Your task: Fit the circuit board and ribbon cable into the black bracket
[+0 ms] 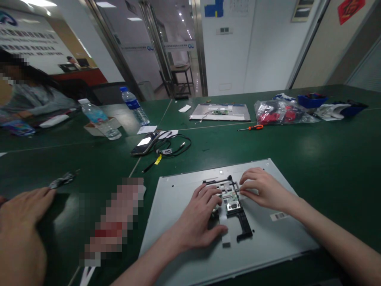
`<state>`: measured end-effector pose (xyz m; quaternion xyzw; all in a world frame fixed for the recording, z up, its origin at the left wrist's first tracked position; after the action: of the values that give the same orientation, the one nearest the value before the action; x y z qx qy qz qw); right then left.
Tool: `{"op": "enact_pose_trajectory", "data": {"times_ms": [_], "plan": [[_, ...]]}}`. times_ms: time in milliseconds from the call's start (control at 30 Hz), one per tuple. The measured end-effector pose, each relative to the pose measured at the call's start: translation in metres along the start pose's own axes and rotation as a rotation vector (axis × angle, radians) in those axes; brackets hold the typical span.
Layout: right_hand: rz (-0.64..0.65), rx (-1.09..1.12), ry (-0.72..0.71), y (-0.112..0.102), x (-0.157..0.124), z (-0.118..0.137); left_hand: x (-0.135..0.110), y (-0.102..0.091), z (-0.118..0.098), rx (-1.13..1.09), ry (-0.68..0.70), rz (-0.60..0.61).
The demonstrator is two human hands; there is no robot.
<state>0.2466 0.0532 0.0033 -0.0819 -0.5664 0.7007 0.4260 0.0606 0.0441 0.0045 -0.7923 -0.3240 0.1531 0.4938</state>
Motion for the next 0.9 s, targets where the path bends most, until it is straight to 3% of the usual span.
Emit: {"op": "enact_pose_trajectory", "data": {"times_ms": [300,533,900], "plan": [[0.011,-0.041,0.014,0.01,0.0,-0.004,-0.002,-0.001,0.009,0.022,0.044,-0.132],[0.011,-0.045,0.008,0.012,-0.001,-0.004,-0.002,-0.002,0.01,0.029,0.058,-0.168],[-0.031,-0.034,-0.02,0.009,0.0,0.002,-0.001,0.004,0.013,0.062,0.012,-0.097]]}}
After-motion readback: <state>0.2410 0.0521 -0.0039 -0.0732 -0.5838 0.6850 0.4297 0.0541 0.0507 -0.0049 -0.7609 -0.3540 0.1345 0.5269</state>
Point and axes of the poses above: each hand's wrist, its own x-axis towards the middle knuckle, its own y-axis out of the palm, z = x × y, the point moved 7 cm from there along x, towards the middle knuckle, and after that the axes turned 8 degrees about -y, right-handed, at the moved point
